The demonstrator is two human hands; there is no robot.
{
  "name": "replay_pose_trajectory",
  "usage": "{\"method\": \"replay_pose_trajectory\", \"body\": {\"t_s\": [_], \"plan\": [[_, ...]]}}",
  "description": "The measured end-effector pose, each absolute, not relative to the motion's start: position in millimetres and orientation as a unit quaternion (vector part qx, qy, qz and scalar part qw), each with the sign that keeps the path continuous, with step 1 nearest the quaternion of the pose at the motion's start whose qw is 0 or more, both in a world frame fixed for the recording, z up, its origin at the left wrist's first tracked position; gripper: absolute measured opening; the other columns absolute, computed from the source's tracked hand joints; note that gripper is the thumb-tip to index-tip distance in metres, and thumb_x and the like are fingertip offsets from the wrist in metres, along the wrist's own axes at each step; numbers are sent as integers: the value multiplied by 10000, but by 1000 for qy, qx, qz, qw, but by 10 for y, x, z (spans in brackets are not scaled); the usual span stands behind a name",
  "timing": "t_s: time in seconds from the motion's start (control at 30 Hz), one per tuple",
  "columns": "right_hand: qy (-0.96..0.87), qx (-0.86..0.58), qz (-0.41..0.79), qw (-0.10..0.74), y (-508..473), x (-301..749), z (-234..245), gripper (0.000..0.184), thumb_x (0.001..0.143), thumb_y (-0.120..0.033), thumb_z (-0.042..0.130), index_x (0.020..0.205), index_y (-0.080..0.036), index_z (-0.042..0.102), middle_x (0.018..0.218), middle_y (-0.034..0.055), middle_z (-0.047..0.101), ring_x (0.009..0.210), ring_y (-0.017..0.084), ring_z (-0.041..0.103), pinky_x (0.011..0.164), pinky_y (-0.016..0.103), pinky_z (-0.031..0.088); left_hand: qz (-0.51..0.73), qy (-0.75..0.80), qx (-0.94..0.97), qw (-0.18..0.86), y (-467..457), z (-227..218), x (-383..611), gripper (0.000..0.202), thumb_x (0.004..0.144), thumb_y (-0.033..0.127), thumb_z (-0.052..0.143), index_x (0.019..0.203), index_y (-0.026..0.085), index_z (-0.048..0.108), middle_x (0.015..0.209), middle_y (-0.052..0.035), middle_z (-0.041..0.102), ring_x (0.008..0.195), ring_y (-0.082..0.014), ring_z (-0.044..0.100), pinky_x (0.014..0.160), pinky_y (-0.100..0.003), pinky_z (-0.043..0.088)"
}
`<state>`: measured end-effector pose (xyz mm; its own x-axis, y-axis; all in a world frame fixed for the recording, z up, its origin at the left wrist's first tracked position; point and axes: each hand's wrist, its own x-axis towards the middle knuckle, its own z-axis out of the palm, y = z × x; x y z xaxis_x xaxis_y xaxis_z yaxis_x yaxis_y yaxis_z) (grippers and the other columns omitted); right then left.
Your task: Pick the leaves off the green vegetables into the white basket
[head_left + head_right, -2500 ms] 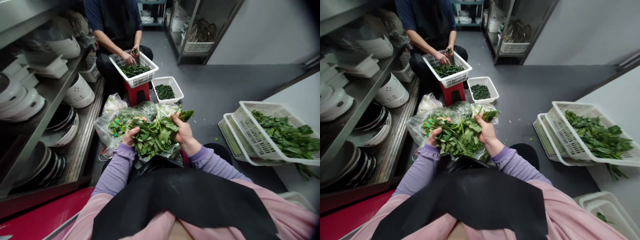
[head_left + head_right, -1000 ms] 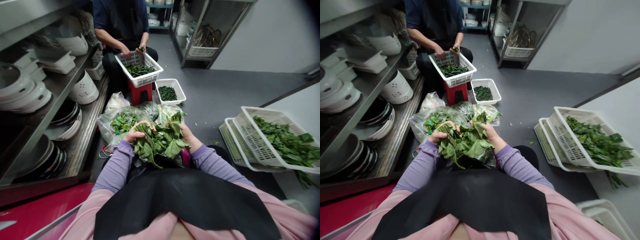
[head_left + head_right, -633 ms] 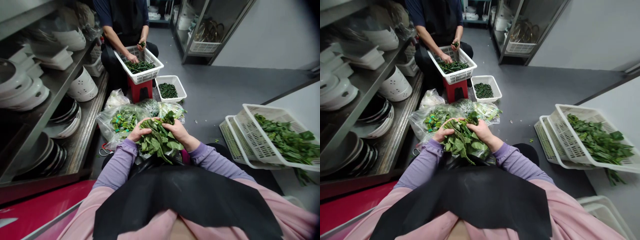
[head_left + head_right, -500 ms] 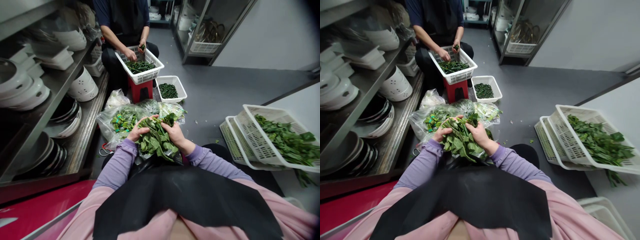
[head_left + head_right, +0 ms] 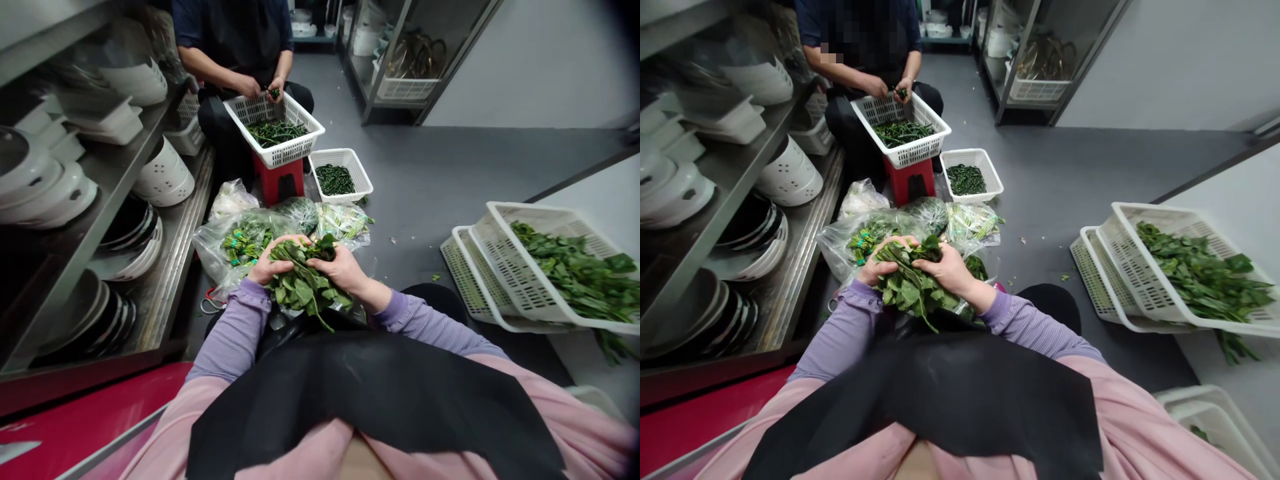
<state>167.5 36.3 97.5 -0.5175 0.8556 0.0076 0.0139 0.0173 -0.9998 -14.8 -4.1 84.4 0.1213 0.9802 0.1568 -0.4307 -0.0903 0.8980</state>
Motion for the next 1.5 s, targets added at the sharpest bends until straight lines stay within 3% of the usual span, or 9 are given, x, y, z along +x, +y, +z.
{"method": "replay_pose_trajectory", "body": {"t_s": [0.17, 0.33, 0.47, 0.67, 0.77, 0.93, 1.3, 1.5], "plan": [[-593, -338, 680, 267, 466, 1720, 989, 280, 612, -329, 744, 798, -128, 688, 744, 10, 677, 663, 135, 585, 705, 295, 459, 578, 278, 441, 628, -54, 808, -184, 453, 507, 356, 795, 871, 152, 620, 1066, -127, 591, 1014, -286, 577, 886, -399, 443], [-518, -352, 705, 332, 420, 1712, 969, 267, 641, -357, 727, 810, -154, 690, 788, 25, 697, 745, 166, 627, 783, 321, 478, 590, 284, 394, 645, -88, 782, -189, 470, 479, 369, 781, 858, 172, 584, 1020, -102, 590, 945, -281, 610, 814, -405, 495], [-439, -383, 717, 383, 415, 1725, 933, 254, 648, -388, 708, 796, -186, 663, 755, 25, 693, 709, 184, 633, 749, 354, 502, 647, 284, 349, 615, -108, 762, -209, 466, 491, 402, 753, 853, 194, 544, 962, -70, 576, 939, -280, 616, 783, -406, 512], [-554, -478, 569, 375, 534, 1892, 834, 220, 609, -281, 677, 790, -160, 644, 709, 2, 653, 661, 153, 577, 718, 319, 467, 645, 259, 360, 622, -89, 732, -282, 502, 454, 431, 776, 794, 183, 503, 879, -36, 538, 762, -227, 610, 706, -389, 502], [-620, -448, 568, 303, 558, 1953, 894, 267, 627, -294, 654, 846, -139, 655, 729, 11, 645, 682, 145, 564, 713, 299, 451, 651, 242, 360, 623, -72, 716, -280, 511, 438, 421, 771, 789, 177, 491, 857, -38, 540, 698, -193, 597, 694, -397, 512], [-634, -346, 670, 169, 472, 1848, 1094, 313, 615, -363, 695, 804, -115, 659, 726, 25, 637, 682, 149, 564, 692, 292, 445, 631, 268, 357, 634, -89, 705, -253, 489, 434, 397, 768, 789, 180, 511, 851, -43, 557, 717, -205, 615, 703, -403, 524], [-666, -315, 646, 202, 333, 1695, 1152, 260, 690, -372, 647, 673, -114, 624, 655, 10, 591, 641, 127, 514, 673, 284, 416, 620, 265, 372, 638, -60, 684, -228, 473, 442, 392, 773, 789, 167, 545, 835, -61, 582, 817, -244, 618, 726, -390, 519], [-632, -337, 666, 206, 332, 1713, 1143, 202, 734, -313, 565, 651, -134, 606, 605, 6, 573, 578, 114, 496, 617, 273, 399, 587, 267, 382, 662, -119, 729, -220, 514, 450, 391, 791, 838, 166, 541, 969, -105, 603, 865, -285, 631, 762, -439, 508]]}}
